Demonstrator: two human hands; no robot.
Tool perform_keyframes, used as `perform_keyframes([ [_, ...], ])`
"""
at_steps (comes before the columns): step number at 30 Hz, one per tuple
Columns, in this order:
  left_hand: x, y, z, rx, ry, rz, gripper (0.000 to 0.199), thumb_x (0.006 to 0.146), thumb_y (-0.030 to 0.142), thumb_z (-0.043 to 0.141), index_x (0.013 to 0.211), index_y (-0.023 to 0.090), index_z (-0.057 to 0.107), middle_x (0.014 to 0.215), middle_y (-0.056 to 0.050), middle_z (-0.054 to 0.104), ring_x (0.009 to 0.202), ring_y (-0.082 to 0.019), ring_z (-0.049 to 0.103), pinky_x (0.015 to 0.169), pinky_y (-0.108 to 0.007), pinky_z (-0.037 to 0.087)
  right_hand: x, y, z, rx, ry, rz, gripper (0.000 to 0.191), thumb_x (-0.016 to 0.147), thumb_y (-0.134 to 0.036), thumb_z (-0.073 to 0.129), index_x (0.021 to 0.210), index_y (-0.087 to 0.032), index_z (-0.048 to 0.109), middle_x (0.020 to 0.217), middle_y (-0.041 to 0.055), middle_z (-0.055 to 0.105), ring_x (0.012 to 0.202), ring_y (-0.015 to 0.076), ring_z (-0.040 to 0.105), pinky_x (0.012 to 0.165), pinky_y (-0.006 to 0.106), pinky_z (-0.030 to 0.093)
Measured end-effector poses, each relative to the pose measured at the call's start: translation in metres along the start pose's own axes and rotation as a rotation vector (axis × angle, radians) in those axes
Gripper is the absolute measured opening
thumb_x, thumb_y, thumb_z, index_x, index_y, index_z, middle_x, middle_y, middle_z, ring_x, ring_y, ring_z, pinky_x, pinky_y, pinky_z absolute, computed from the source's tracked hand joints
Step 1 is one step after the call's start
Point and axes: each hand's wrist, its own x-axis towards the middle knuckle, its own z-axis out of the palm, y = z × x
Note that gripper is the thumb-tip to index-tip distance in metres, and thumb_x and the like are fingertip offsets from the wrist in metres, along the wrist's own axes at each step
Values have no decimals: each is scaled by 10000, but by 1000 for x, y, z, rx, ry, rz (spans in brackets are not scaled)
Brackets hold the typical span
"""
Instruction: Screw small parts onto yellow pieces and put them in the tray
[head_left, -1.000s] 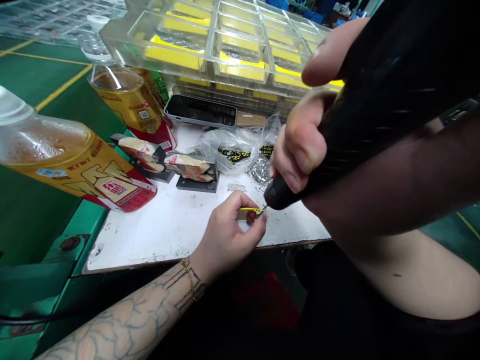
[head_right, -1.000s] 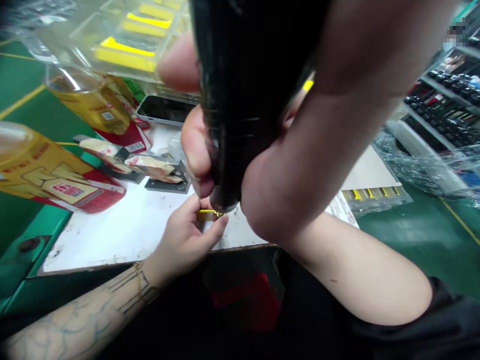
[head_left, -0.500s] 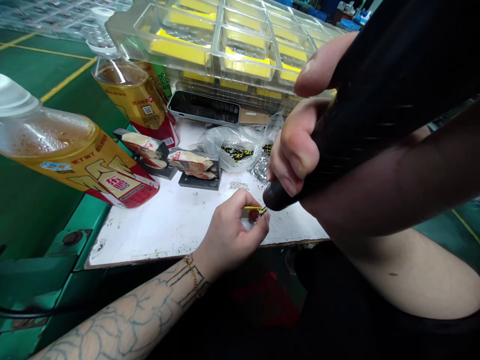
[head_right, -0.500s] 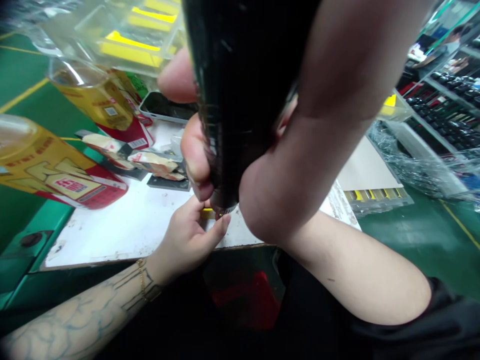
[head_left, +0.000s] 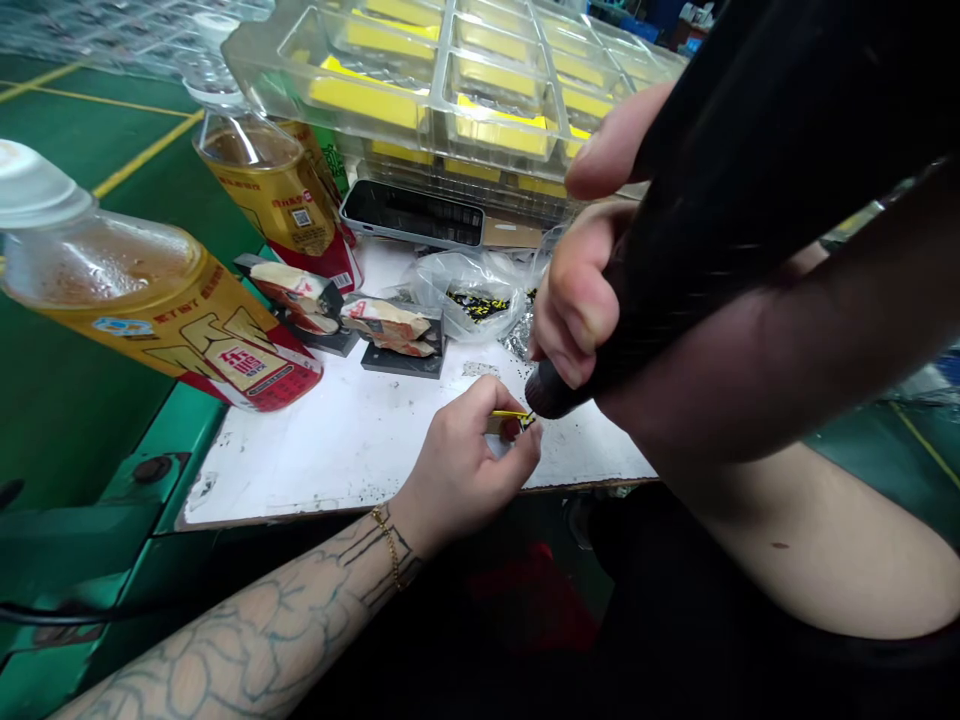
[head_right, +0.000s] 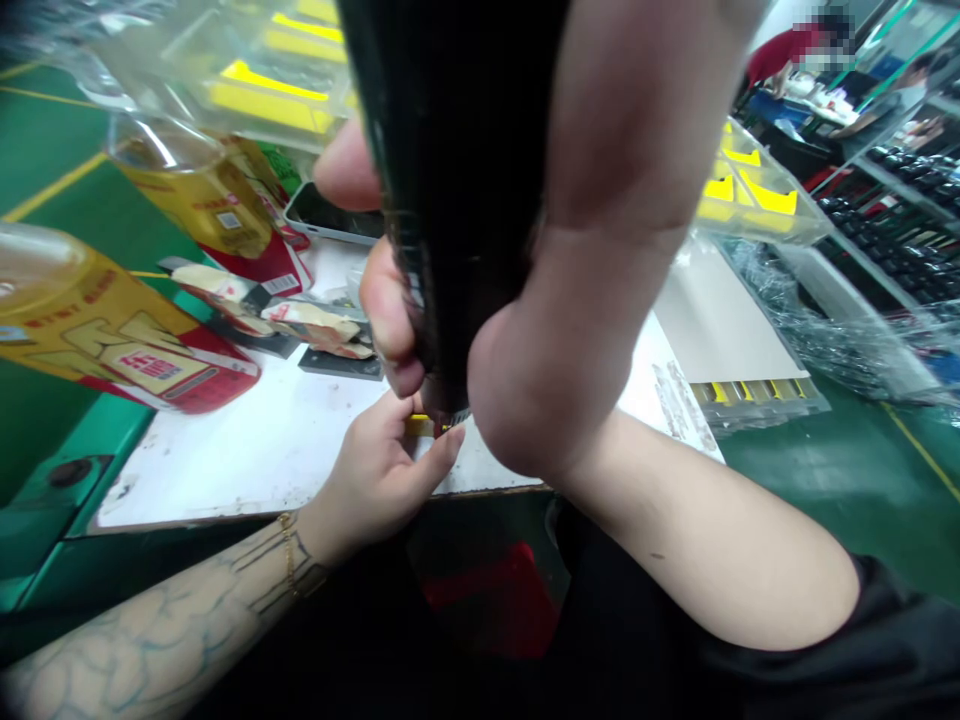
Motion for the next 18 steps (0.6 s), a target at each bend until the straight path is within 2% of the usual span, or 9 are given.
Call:
perform_keyframes([
  [3,0,0,0,-9,-5,-19,162,914,332,636,936,188,567,804,0,612,722,-151,591,672,-285,463,-1,-2,11,148,68,-30,531,824,-750,354,961,-256,493,544,-17,473,449,163,443,420,306,427],
  [5,0,2,0,-8,-4,-23,176,915,341,634,976,185,579,816,-6,629,733,-157,603,664,-285,464,-3,-5,17,145,95,-44,562,822,-757,404,1023,-240,498,547,-23,481,443,166,447,397,306,393],
  [10,0,4,0,8,16,-21,205,910,362,639,983,183,573,800,0,625,717,-151,600,641,-273,468,-5,-11,23,79,145,-87,593,789,-800,481,970,-236,511,483,-35,440,413,165,467,365,302,359],
  [15,-1,5,0,34,24,-31,224,907,395,639,919,186,559,782,2,633,683,-145,588,623,-268,461,-4,-13,19,74,32,-19,593,831,-829,333,958,-277,509,532,-20,496,453,166,517,405,302,420],
  [18,-1,6,0,24,19,-47,223,909,398,633,915,189,556,789,-3,640,683,-148,590,616,-269,455,-4,-11,18,98,42,-47,632,829,-852,274,903,-266,499,523,-17,461,437,159,495,381,299,393],
])
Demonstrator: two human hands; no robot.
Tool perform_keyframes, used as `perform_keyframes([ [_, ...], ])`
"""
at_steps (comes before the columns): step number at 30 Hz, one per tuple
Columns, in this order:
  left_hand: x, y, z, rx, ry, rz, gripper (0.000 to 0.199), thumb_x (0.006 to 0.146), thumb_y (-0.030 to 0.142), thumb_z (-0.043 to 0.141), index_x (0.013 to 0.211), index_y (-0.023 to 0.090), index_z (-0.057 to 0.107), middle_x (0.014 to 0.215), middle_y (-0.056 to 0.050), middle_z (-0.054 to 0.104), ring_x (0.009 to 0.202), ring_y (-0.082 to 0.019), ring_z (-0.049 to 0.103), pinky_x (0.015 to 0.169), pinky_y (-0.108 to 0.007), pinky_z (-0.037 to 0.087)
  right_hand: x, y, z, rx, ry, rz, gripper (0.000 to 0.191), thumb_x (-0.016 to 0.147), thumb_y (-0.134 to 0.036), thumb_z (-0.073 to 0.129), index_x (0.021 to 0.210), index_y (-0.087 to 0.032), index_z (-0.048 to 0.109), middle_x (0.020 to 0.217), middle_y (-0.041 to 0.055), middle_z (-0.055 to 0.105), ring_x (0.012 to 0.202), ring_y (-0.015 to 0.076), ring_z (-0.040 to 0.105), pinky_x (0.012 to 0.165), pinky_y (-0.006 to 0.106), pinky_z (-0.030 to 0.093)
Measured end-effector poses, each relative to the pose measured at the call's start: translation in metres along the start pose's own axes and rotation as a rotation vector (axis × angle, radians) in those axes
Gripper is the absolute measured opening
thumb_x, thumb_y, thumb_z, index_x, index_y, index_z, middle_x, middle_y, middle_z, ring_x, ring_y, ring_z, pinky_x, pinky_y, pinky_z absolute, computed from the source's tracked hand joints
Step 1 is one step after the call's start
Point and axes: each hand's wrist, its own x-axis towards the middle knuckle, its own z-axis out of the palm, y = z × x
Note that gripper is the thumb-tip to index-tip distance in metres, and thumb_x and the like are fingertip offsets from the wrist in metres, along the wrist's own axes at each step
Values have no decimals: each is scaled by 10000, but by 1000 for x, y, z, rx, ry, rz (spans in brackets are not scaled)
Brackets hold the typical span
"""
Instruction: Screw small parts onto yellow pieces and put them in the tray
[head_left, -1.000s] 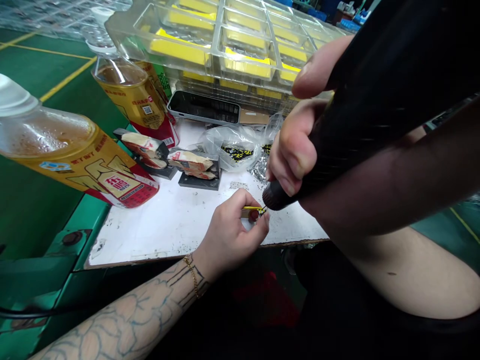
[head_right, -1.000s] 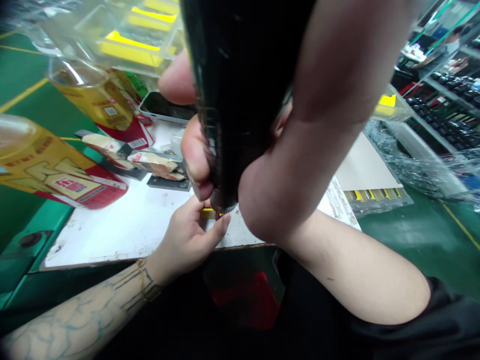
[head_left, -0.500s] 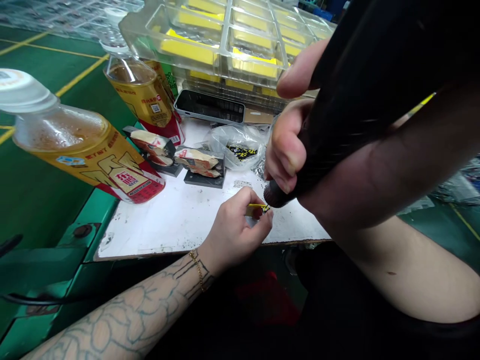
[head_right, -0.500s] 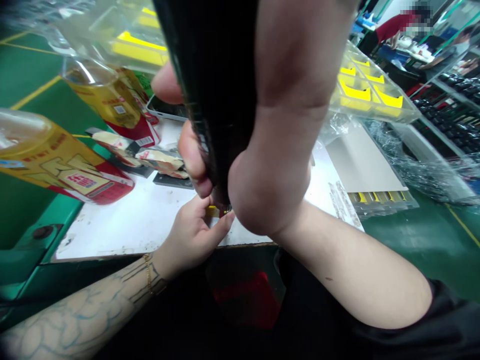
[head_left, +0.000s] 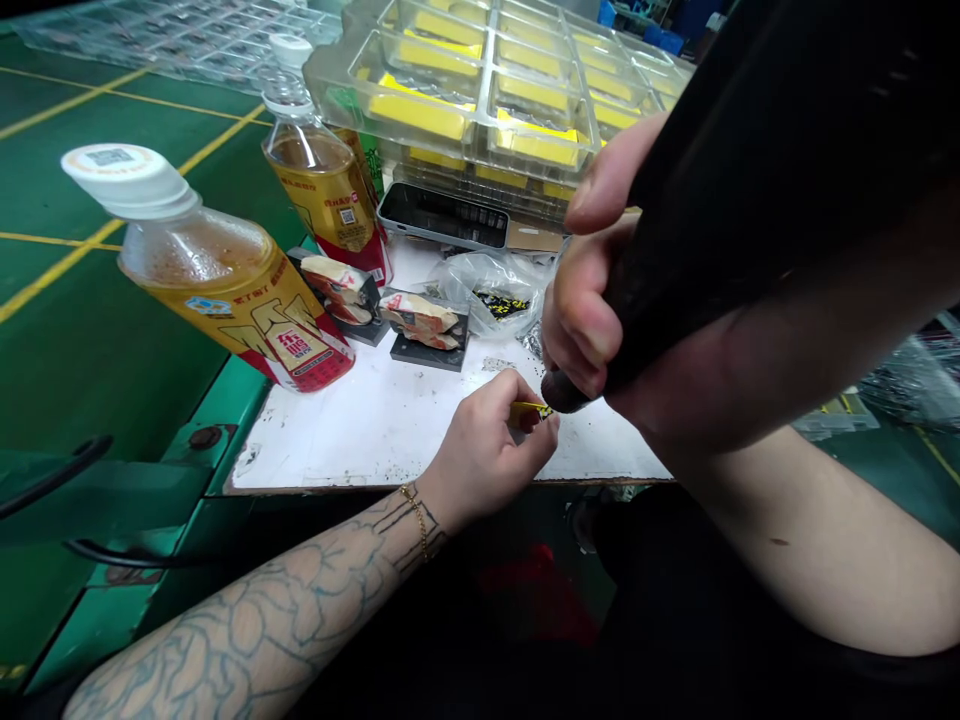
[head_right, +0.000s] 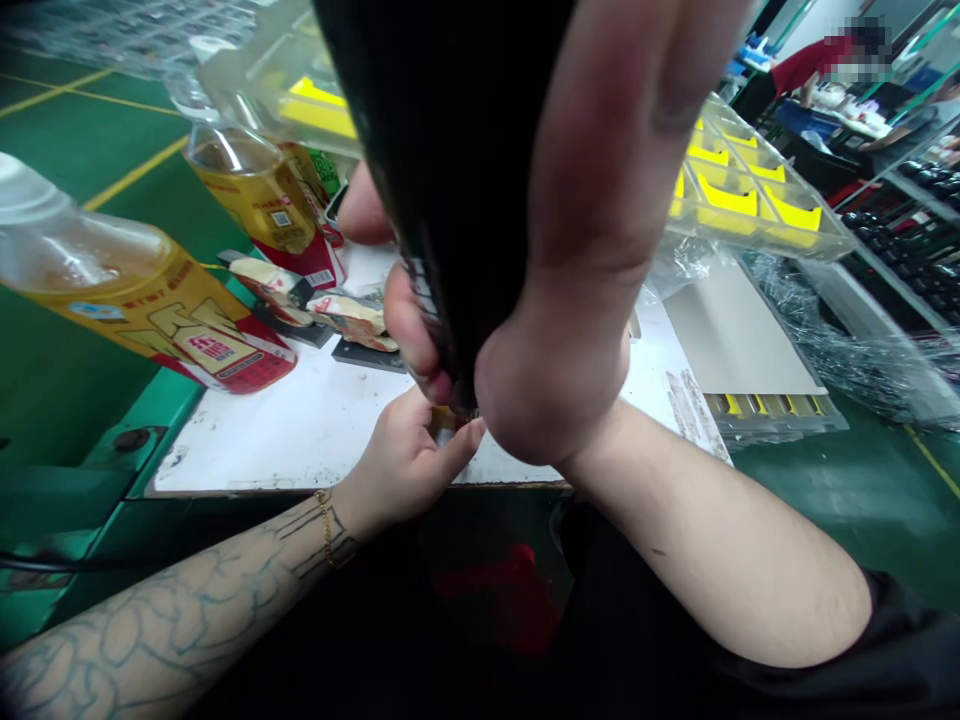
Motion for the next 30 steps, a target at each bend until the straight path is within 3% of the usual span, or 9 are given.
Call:
perform_keyframes([
  [6,1,1,0,-30,-12,2,216,921,385,620,917,181,549,800,-9,621,702,-147,580,638,-273,455,-5,6,-4,81,-26,-36,787,880,-817,13,971,-263,565,574,7,458,520,173,528,427,286,415],
  [14,1,0,-1,-27,-15,29,193,923,343,625,994,170,575,817,-7,612,718,-143,564,640,-268,457,-1,7,-2,93,26,-5,820,787,-914,51,861,-256,535,508,1,450,431,165,486,384,297,386],
  [17,1,0,-1,-27,-14,30,204,922,342,625,1029,176,574,866,-21,636,732,-152,575,655,-282,469,-1,12,-2,142,0,-19,795,762,-938,111,862,-268,528,546,5,464,447,165,461,407,311,413],
  [21,1,-1,-1,-37,-28,13,178,921,339,623,992,184,572,896,-32,647,778,-170,611,712,-303,497,2,10,-4,95,133,-13,784,761,-940,166,864,-265,551,573,27,480,479,186,514,429,335,460],
  [24,1,-1,-1,-30,-25,-1,171,897,312,656,958,194,548,850,-13,631,772,-165,611,727,-296,502,3,2,-6,68,138,-42,710,846,-868,235,907,-249,579,680,45,552,578,202,588,522,350,542],
  [27,2,-4,-1,-45,-9,-12,137,912,267,629,991,199,539,872,-21,630,777,-166,613,722,-297,506,2,-2,-10,29,191,-127,561,895,-753,437,1040,-236,602,754,30,587,659,185,618,608,325,571],
  [30,4,-7,-2,-115,16,-14,99,962,224,542,1054,194,562,973,-65,664,891,-190,649,815,-333,528,-6,8,-23,-160,234,-199,444,911,-632,557,1119,-241,591,924,27,647,841,184,664,746,317,585],
])
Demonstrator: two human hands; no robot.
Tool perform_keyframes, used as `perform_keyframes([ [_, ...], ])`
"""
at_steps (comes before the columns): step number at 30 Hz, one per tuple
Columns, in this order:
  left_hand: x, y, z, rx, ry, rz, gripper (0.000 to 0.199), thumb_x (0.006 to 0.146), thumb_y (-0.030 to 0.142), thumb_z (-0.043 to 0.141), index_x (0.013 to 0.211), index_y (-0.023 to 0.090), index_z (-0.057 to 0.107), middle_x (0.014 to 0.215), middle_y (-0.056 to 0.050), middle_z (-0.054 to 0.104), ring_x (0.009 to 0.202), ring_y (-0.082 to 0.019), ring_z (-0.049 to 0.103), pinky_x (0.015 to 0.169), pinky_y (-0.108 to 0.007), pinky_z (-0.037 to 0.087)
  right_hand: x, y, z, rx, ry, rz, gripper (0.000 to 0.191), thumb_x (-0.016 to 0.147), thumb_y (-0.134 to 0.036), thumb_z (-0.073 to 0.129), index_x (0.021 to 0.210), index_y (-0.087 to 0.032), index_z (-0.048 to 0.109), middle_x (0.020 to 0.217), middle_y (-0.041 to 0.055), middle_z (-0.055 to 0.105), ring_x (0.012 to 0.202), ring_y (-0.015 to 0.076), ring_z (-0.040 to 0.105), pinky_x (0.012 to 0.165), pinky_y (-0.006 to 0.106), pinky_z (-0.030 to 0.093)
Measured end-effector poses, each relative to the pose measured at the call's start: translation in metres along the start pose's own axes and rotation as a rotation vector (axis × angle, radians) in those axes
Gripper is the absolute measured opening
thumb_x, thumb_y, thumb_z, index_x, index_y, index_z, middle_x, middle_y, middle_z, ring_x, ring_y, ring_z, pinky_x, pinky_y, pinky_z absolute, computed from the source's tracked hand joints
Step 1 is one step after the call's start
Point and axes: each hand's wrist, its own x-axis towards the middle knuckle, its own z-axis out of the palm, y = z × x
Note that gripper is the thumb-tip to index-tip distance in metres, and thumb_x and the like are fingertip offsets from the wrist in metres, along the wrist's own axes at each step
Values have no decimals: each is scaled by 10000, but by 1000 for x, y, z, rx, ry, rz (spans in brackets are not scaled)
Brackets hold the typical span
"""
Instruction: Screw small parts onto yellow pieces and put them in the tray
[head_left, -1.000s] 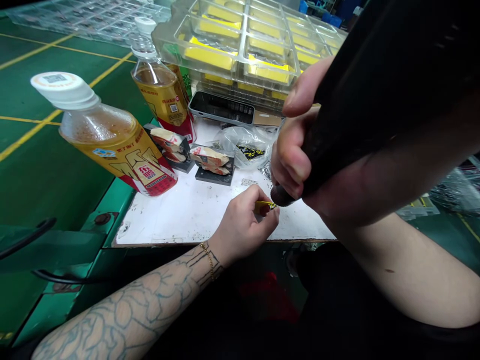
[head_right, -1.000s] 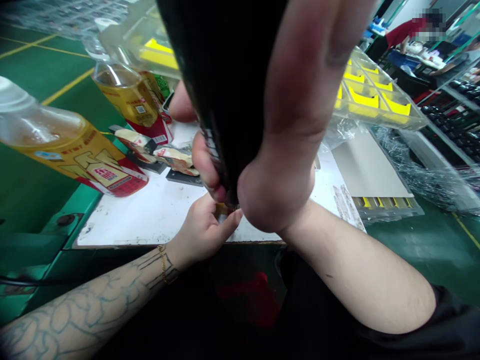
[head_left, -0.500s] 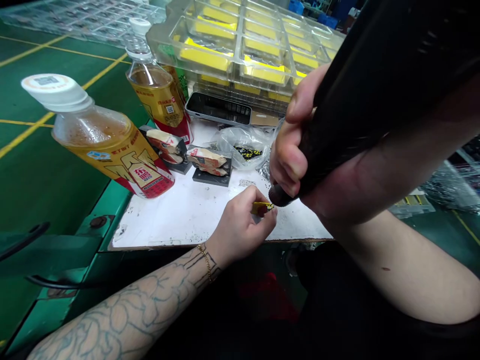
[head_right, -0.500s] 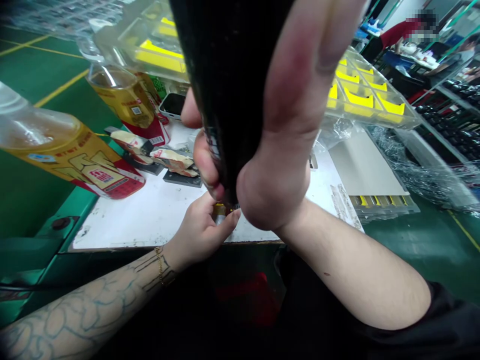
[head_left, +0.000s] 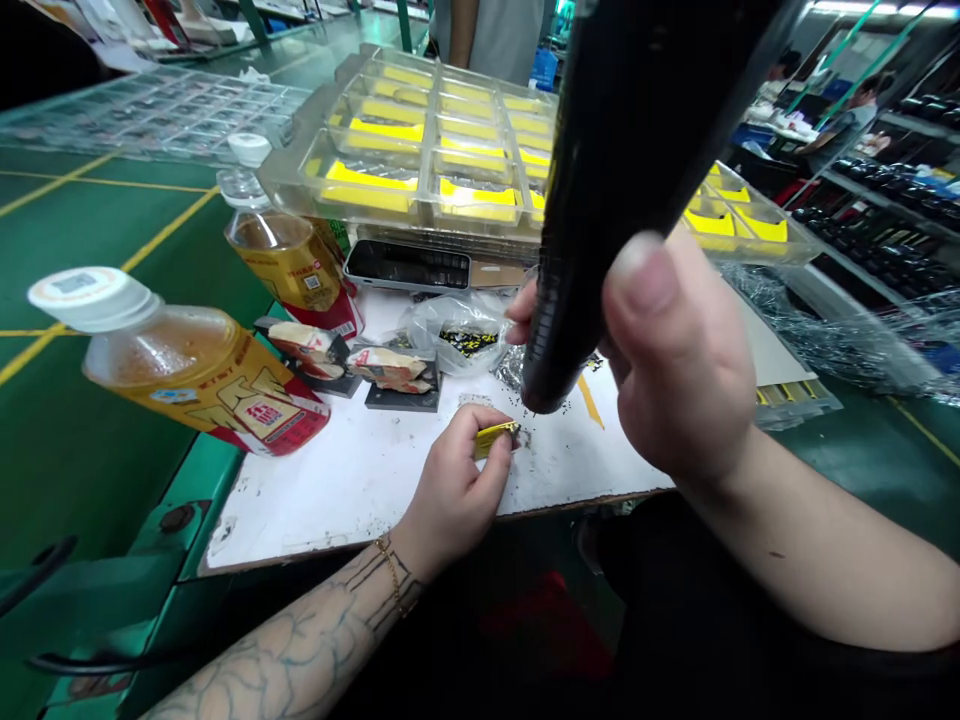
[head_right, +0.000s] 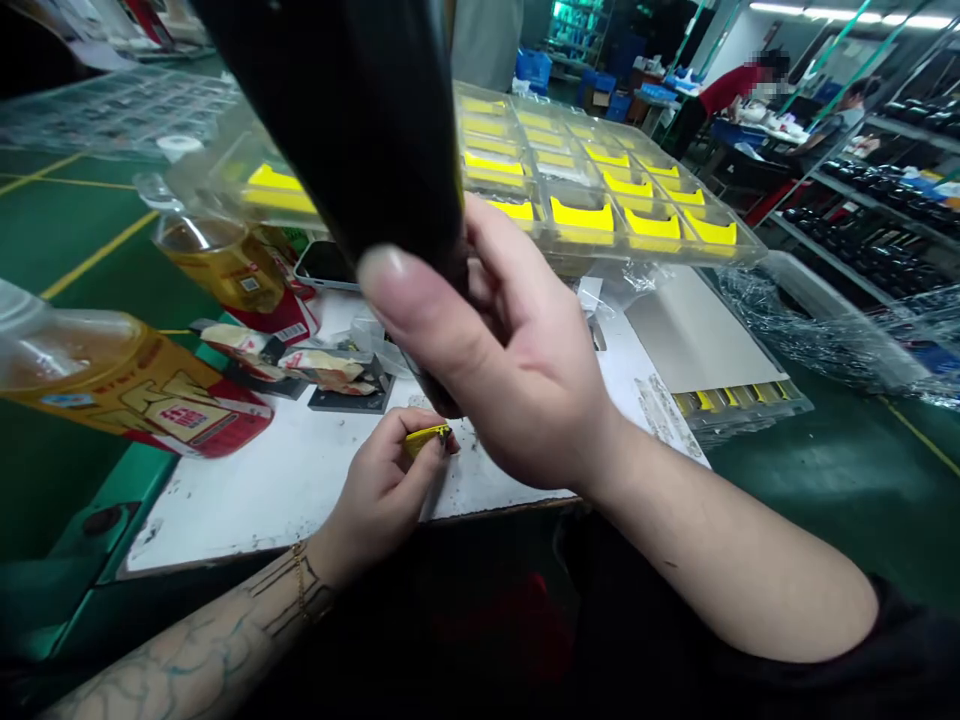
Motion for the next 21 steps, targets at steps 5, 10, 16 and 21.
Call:
perform_keyframes([
  [5,3,2,-2,-19,68,53,101,929,262,635,866,184,653,1016,-78,675,977,-205,641,886,-330,516,-23,43,-40,-244,-80,131,384,907,-481,657,1187,-221,619,1069,72,689,961,199,676,852,331,566],
  [10,5,4,-3,-105,160,-221,284,939,456,600,829,195,580,651,29,536,568,-129,513,506,-229,424,-40,65,-57,-432,-502,169,261,895,-328,680,1116,-189,688,1035,77,725,919,186,682,836,312,554],
  [16,9,-2,-3,-126,175,-275,369,927,502,603,1113,184,624,814,-18,638,634,-145,574,540,-234,461,-44,75,-44,-310,-596,35,213,880,-277,686,1066,-175,706,982,68,730,889,161,682,850,294,539],
  [21,6,-4,-3,-143,187,-277,330,946,471,589,1160,220,577,815,-9,604,622,-140,549,518,-228,440,-47,85,-36,-173,-450,385,310,848,-395,726,1038,-150,714,832,50,726,737,145,675,669,240,540],
])
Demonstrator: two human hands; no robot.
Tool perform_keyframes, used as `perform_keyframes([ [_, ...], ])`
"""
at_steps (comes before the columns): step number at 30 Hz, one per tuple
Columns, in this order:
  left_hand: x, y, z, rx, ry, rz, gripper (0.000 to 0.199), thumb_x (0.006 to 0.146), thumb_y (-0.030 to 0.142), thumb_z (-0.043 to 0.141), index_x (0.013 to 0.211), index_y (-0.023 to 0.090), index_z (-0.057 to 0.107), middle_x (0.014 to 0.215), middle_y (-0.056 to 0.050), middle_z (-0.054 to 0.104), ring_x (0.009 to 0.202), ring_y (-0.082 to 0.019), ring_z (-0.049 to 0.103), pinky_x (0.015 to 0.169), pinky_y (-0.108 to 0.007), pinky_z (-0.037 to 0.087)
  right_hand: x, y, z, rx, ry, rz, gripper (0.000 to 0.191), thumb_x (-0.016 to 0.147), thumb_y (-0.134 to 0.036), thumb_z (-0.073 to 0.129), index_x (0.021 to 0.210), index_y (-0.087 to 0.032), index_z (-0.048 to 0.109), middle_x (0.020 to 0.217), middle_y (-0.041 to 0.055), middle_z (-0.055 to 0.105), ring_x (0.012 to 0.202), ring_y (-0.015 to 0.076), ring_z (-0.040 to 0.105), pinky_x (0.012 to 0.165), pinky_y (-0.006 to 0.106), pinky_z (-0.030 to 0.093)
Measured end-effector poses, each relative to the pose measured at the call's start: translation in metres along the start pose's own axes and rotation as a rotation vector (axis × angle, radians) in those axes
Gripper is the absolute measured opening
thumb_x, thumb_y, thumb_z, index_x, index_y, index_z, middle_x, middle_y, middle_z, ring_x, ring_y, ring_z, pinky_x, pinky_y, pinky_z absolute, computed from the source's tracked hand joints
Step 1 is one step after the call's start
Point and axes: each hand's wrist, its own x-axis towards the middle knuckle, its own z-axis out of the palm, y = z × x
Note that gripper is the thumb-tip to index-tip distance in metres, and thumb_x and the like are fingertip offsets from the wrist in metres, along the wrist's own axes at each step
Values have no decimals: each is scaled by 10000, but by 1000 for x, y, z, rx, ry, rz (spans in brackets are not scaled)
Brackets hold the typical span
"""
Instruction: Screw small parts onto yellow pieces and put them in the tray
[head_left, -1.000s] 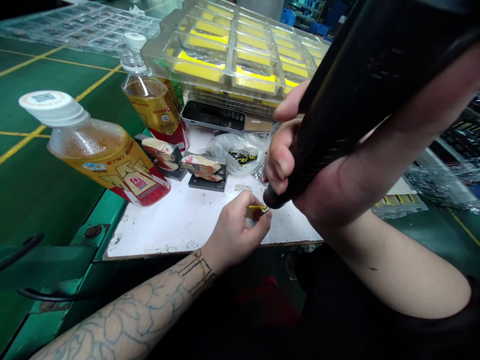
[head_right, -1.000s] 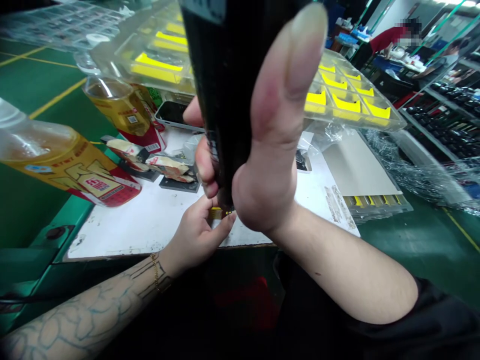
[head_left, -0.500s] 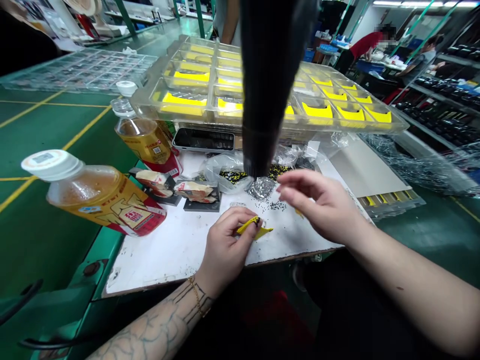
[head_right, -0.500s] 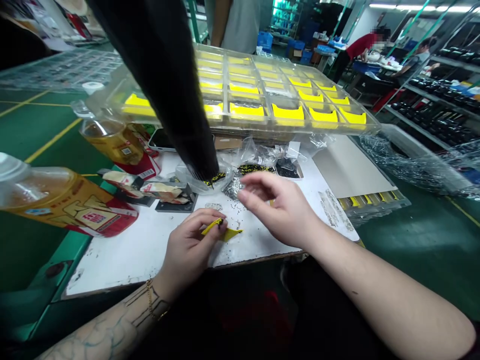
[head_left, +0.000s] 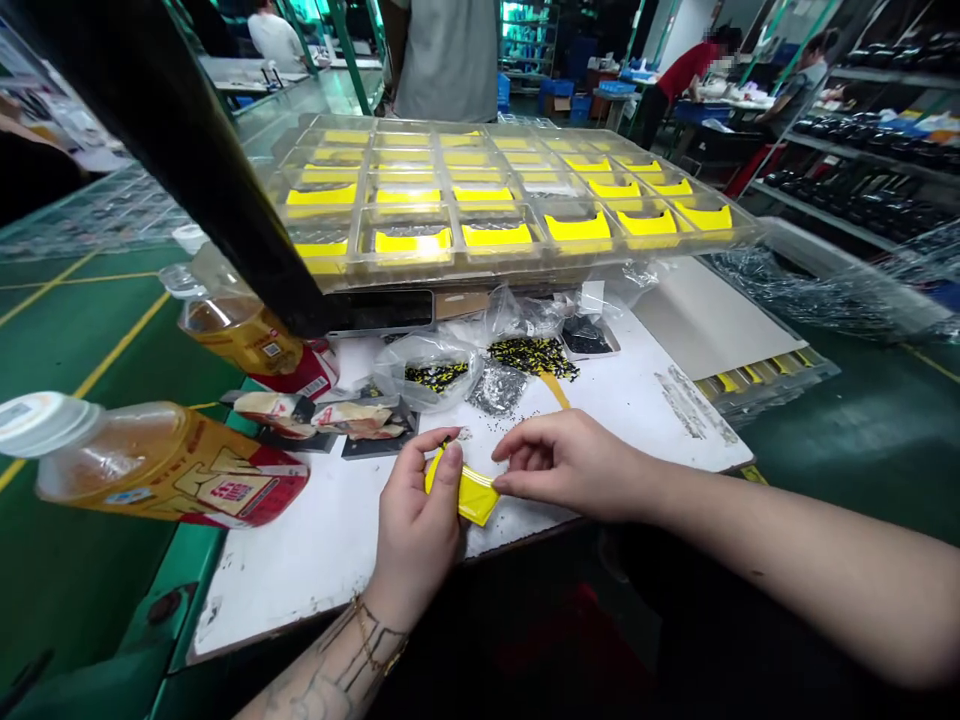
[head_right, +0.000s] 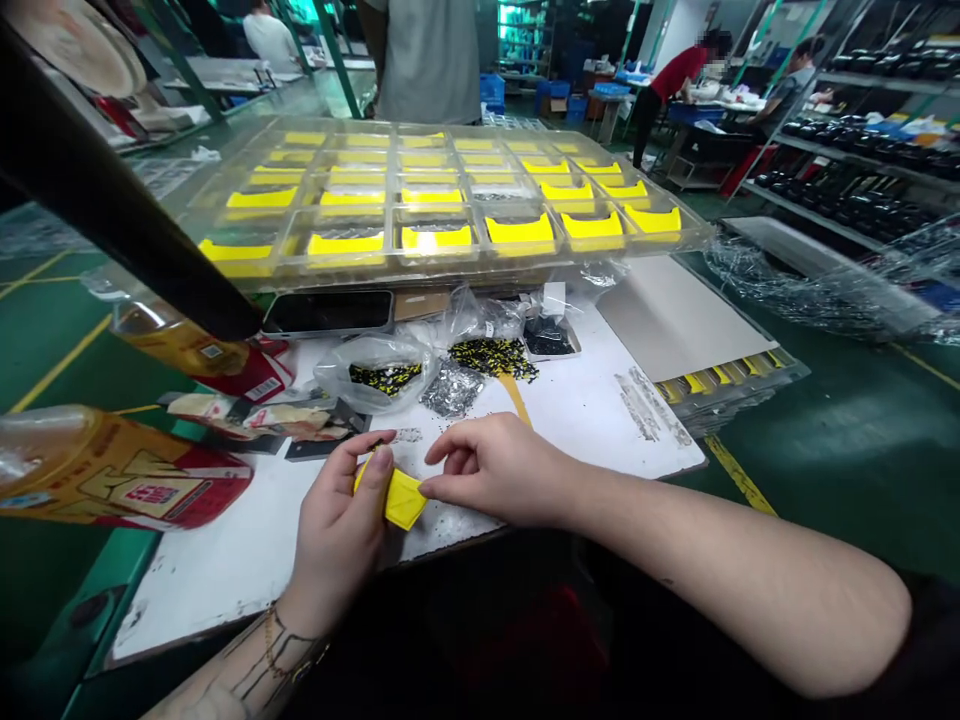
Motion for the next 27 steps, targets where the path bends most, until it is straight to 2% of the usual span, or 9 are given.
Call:
perform_keyframes([
  [2,0,0,0,12,13,-1,316,942,465,601,1146,225,571,823,-8,595,634,-139,547,524,-227,443,-1,0,2,-14,-5,-6,251,874,-392,700,940,-154,744,805,45,735,727,139,675,658,230,519],
  [8,0,2,-1,30,-20,-20,334,949,484,580,1142,212,562,774,0,582,599,-137,535,507,-233,439,-1,-6,5,-224,19,-307,124,887,-265,689,926,-177,767,888,65,753,843,170,682,818,291,504],
  [10,-2,2,-1,5,-49,-19,367,968,484,545,1212,210,531,886,-38,637,665,-150,595,560,-251,496,-1,-8,4,-159,-9,-226,125,874,-271,703,907,-169,769,851,61,747,802,159,679,773,278,506],
  [12,-6,2,-1,-44,-77,56,466,972,474,532,1355,224,444,1217,-120,623,938,-205,666,726,-309,575,-1,-9,1,28,-52,-33,182,862,-325,720,888,-150,762,783,55,735,724,144,675,689,254,509],
  [15,-11,1,0,2,-205,281,779,862,447,676,1509,247,291,1574,-157,347,1388,-319,451,941,-393,567,1,-9,-6,339,-104,264,309,794,-413,785,865,-116,736,676,37,697,601,116,649,597,218,509],
  [17,-14,2,0,151,-307,383,786,801,343,741,1481,231,362,1521,-157,436,1382,-326,462,949,-391,564,4,-7,-8,455,-117,382,366,741,-440,825,837,-107,709,616,17,665,530,96,616,551,202,499],
  [19,-15,3,1,274,-351,443,528,844,216,687,1344,221,517,1318,-123,622,1216,-267,606,948,-368,555,6,-6,-8,519,-137,427,392,730,-461,826,814,-108,678,568,-5,628,470,78,574,498,187,469],
  [22,-16,6,2,316,-353,499,230,940,144,552,1143,221,628,1062,-58,721,994,-191,685,906,-326,546,10,-6,-3,505,-146,377,370,766,-465,777,817,-122,648,595,-16,613,462,69,563,472,180,447],
  [27,-14,4,2,230,-254,365,187,997,241,513,1126,210,645,999,-54,727,897,-180,687,822,-312,559,26,-4,0,290,-65,266,381,858,-522,647,822,-144,612,630,-18,594,464,80,557,479,209,448],
])
